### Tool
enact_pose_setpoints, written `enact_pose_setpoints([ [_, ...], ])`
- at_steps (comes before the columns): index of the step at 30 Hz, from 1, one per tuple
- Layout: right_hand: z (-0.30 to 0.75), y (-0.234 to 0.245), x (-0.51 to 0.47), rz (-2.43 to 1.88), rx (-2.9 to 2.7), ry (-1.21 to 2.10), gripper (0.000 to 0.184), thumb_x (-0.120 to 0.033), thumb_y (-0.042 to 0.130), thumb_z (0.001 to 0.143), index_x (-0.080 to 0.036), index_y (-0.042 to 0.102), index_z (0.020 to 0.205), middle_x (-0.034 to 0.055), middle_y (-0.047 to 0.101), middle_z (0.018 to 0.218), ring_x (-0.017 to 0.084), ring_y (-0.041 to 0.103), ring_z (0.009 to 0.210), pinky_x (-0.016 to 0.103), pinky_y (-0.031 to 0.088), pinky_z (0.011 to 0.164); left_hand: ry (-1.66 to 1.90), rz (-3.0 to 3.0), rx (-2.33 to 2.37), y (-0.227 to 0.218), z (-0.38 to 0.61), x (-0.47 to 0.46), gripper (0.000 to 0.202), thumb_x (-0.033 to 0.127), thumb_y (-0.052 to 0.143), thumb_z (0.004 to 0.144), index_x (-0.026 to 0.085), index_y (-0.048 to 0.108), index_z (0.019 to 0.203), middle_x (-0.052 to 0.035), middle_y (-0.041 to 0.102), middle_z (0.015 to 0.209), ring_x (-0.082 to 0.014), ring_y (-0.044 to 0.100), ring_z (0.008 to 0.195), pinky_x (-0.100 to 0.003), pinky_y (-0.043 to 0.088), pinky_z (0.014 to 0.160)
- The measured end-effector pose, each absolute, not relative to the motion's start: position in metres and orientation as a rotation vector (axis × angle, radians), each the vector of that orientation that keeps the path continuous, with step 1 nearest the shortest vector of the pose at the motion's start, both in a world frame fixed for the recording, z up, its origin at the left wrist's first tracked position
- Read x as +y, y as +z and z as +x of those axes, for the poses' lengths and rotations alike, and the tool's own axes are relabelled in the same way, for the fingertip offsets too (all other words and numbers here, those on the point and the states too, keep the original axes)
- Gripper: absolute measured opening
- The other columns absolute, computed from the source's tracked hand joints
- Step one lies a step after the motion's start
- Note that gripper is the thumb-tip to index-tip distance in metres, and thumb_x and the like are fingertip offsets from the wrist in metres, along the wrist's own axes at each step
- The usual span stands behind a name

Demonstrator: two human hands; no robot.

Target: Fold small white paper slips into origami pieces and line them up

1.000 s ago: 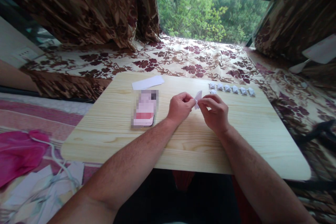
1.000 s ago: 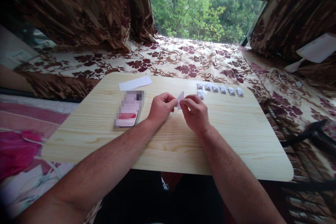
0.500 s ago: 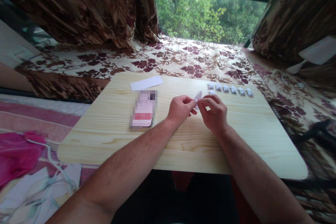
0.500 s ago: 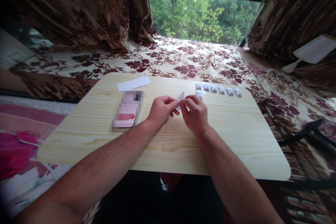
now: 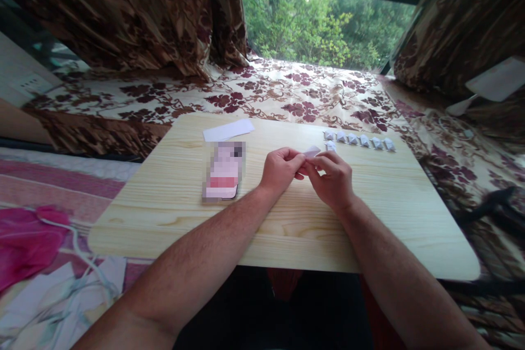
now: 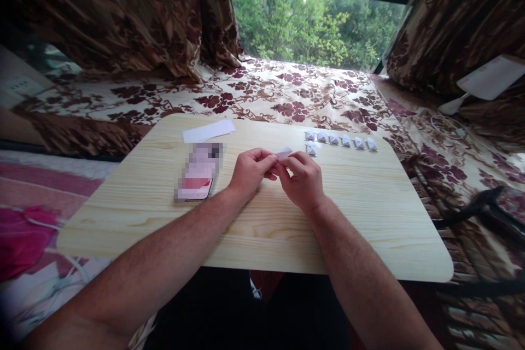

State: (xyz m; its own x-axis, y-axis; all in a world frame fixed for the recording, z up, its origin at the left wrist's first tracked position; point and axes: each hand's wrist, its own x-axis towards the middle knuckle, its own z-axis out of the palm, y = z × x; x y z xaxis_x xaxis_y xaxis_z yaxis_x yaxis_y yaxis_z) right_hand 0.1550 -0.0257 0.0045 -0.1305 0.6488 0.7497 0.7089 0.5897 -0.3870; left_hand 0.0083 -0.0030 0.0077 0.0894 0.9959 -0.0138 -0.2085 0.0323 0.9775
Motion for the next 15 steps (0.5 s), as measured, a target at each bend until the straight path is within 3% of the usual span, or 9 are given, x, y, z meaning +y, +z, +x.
enact_pose_setpoints([
  [7,0.1548,0.0037,-0.0262,-1.049,-1.866,-0.003,0.008,-0.023,0.07,0.085,-0.023,0.077,0.089,0.0068,0.073,0.089,0.018,0.068,0.077,0.033,0.056,0.07,1.258,1.022,1.003,0.0049,0.0072,0.0005,0.021,0.032,0.077,0.072,0.014,0.067,0.074,-0.0025,0.069,0.064,-0.012,0.063,0.053,-0.024,0.055,0.051],
  [12,0.1525,0.0067,-0.0281,-0.973,-1.914,0.036,0.011,-0.019,0.07,0.084,-0.024,0.076,0.09,0.0056,0.074,0.09,0.019,0.069,0.082,0.035,0.057,0.075,1.33,1.218,1.069,0.0023,0.0042,0.0035,0.018,0.033,0.071,0.078,0.016,0.067,0.074,0.0009,0.064,0.059,-0.0098,0.058,0.05,-0.02,0.046,0.047],
  [15,0.152,0.0108,-0.0306,-0.979,-1.87,0.069,0.008,-0.017,0.068,0.084,-0.023,0.074,0.084,0.004,0.072,0.084,0.017,0.067,0.073,0.032,0.056,0.069,1.396,1.391,1.141,0.0032,0.0017,0.0035,0.019,0.035,0.068,0.082,0.017,0.067,0.076,0.0019,0.064,0.06,-0.0097,0.059,0.051,-0.019,0.045,0.049],
])
